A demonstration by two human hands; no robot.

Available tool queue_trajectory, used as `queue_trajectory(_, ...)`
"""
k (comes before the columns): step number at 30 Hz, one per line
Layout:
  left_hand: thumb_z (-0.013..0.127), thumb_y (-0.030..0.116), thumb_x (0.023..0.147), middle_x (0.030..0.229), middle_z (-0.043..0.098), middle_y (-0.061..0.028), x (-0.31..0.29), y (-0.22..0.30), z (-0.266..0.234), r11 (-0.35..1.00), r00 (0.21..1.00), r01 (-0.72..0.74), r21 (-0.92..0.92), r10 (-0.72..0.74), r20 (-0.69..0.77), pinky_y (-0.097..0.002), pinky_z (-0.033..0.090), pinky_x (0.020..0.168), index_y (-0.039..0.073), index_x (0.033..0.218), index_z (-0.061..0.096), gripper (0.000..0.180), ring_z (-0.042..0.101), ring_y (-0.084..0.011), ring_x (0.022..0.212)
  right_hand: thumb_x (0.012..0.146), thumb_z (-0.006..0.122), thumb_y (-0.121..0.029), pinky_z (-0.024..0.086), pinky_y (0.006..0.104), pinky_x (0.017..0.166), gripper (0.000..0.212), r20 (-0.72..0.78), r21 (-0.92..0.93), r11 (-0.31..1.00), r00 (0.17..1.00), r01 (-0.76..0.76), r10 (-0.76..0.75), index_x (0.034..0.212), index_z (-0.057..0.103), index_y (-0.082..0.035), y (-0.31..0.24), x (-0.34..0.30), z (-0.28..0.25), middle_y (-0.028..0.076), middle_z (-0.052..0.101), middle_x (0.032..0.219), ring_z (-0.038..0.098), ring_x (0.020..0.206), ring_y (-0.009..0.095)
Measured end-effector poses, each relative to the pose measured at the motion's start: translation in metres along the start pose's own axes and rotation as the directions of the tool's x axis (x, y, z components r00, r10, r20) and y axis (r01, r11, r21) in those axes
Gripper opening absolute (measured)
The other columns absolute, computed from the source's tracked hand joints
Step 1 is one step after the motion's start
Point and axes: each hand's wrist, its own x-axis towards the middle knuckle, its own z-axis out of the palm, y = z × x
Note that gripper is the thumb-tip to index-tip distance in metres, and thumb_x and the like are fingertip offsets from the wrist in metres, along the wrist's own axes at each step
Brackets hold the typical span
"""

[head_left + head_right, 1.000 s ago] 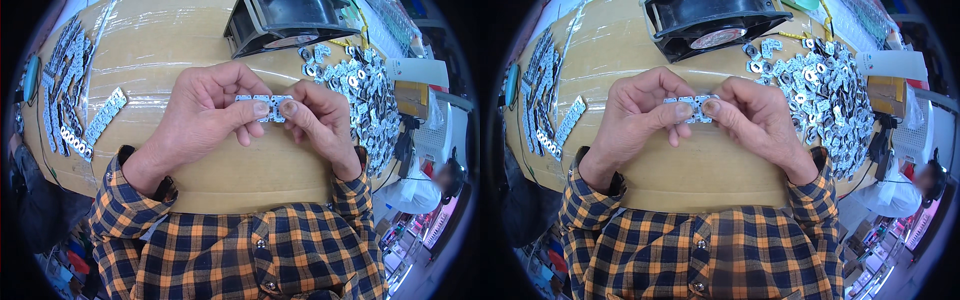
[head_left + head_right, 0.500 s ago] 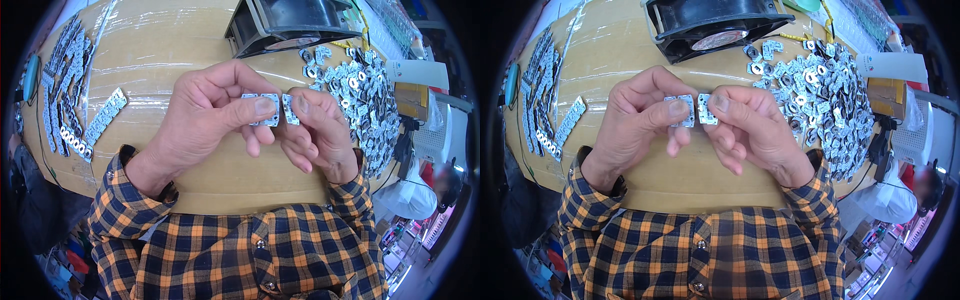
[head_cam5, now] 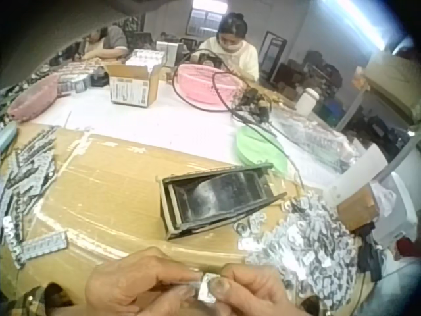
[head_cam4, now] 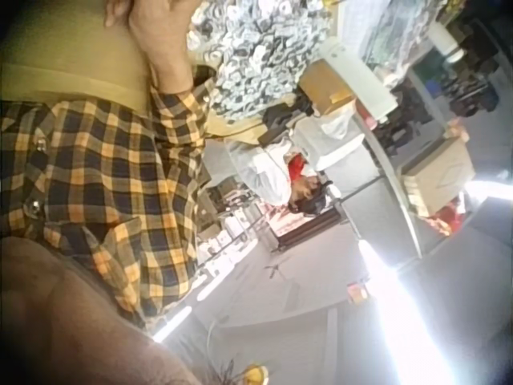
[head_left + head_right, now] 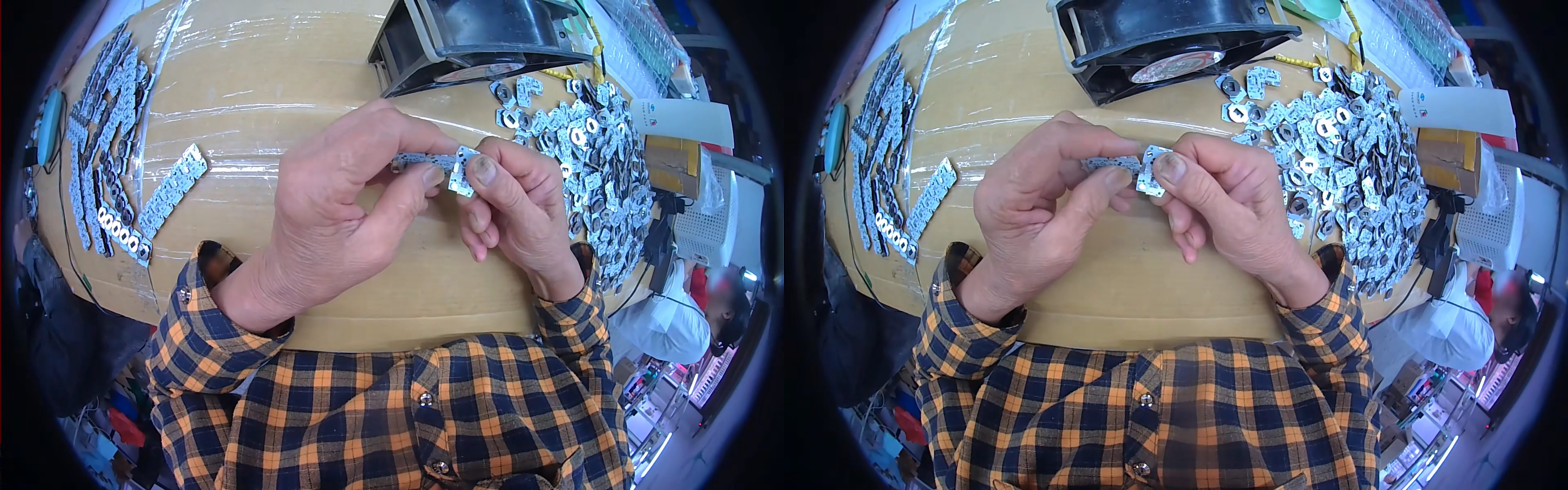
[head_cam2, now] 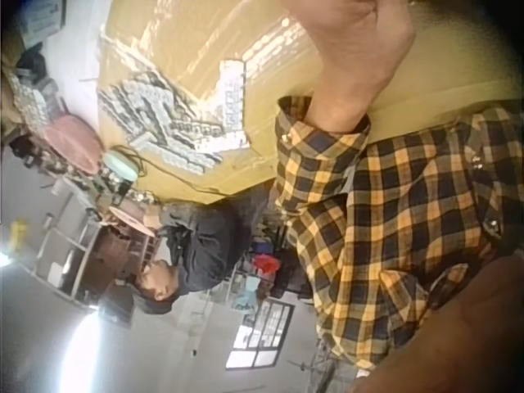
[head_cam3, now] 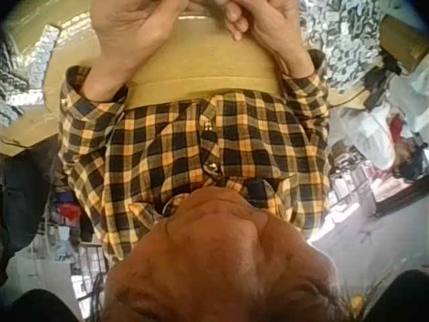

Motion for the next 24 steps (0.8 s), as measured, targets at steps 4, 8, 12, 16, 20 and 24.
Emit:
queue_trajectory(4, 0.056, -0.009, 0.088, 0.097, 0.06, -0.011, 0.0, 0.0, 0.004, 0.999, 0.999, 0.028, -0.021, -0.028, -0.038, -0.0221, 0.056, 0.068, -0.008, 0.106, 0.06, 0.019, 0.065, -0.0137, 0.082, 0.099, 0.051, -0.018, 0.041, 0.0213, 0.035, 0.031, -0.02, -0.011, 1.0, 1.0, -0.021, 0.021, 0.073, 0.051, -0.002, 0.001, 0.001, 0.001, 0.002, 0.05, 0.056, 0.041, 0.039, 0.005)
queue_trajectory(8, 0.056, -0.009, 0.088, 0.095, 0.061, -0.0104, -0.001, 0.0, 0.003, 0.981, 0.987, 0.134, -0.14, -0.144, -0.064, -0.0221, 0.055, 0.068, -0.008, 0.106, 0.059, 0.018, 0.065, -0.0122, 0.08, 0.098, 0.051, -0.018, 0.041, 0.0215, 0.035, 0.03, -0.05, 0.019, 0.999, 0.998, -0.032, 0.033, 0.073, 0.052, -0.001, 0.003, 0.0, 0.003, 0.002, 0.049, 0.055, 0.041, 0.038, 0.005)
queue_trajectory(12, 0.057, -0.008, 0.088, 0.094, 0.063, -0.0093, 0.0, 0.001, 0.0, 0.991, 0.998, 0.065, -0.119, -0.064, 0.017, -0.0215, 0.054, 0.067, -0.008, 0.106, 0.059, 0.019, 0.064, -0.0103, 0.079, 0.097, 0.052, -0.017, 0.041, 0.022, 0.035, 0.03, -0.09, -0.011, 0.998, 0.994, -0.061, 0.06, 0.072, 0.053, -0.002, 0.0, -0.001, 0.001, 0.001, 0.05, 0.056, 0.041, 0.038, 0.006)
queue_trajectory(16, 0.061, -0.008, 0.082, 0.079, 0.061, -0.003, 0.0, 0.0, 0.001, 0.995, 0.998, 0.054, -0.087, -0.055, -0.017, -0.0179, 0.05, 0.06, -0.003, 0.095, 0.062, 0.014, 0.06, -0.0053, 0.07, 0.097, 0.054, -0.018, 0.038, 0.0215, 0.038, 0.032, -0.099, -0.176, 0.981, 0.993, -0.083, 0.067, 0.07, 0.053, -0.002, -0.007, -0.003, -0.003, 0.0, 0.05, 0.056, 0.042, 0.041, 0.005)
queue_trajectory(20, 0.059, -0.005, 0.088, 0.086, 0.066, -0.0066, 0.001, 0.003, -0.004, 0.962, 0.955, 0.268, 0.044, -0.271, 0.123, -0.0182, 0.052, 0.063, -0.006, 0.108, 0.06, 0.021, 0.064, -0.0078, 0.072, 0.094, 0.058, -0.016, 0.036, 0.0287, 0.043, 0.028, -0.041, -0.85, 0.494, 0.914, 0.181, -0.404, 0.071, 0.054, -0.001, -0.008, 0.002, -0.017, 0.004, 0.052, 0.057, 0.047, 0.046, 0.011)
queue_trajectory(24, 0.059, -0.002, 0.089, 0.087, 0.066, -0.0078, 0.003, 0.002, 0.002, 0.893, 0.922, 0.383, -0.236, -0.384, 0.043, -0.0198, 0.053, 0.062, -0.006, 0.11, 0.059, 0.021, 0.065, -0.0099, 0.071, 0.096, 0.055, -0.015, 0.033, 0.0269, 0.046, 0.028, 0.052, -0.996, 0.031, 0.85, 0.08, -0.524, 0.073, 0.053, 0.0, -0.011, 0.002, -0.022, 0.0, 0.053, 0.061, 0.041, 0.051, 0.008)
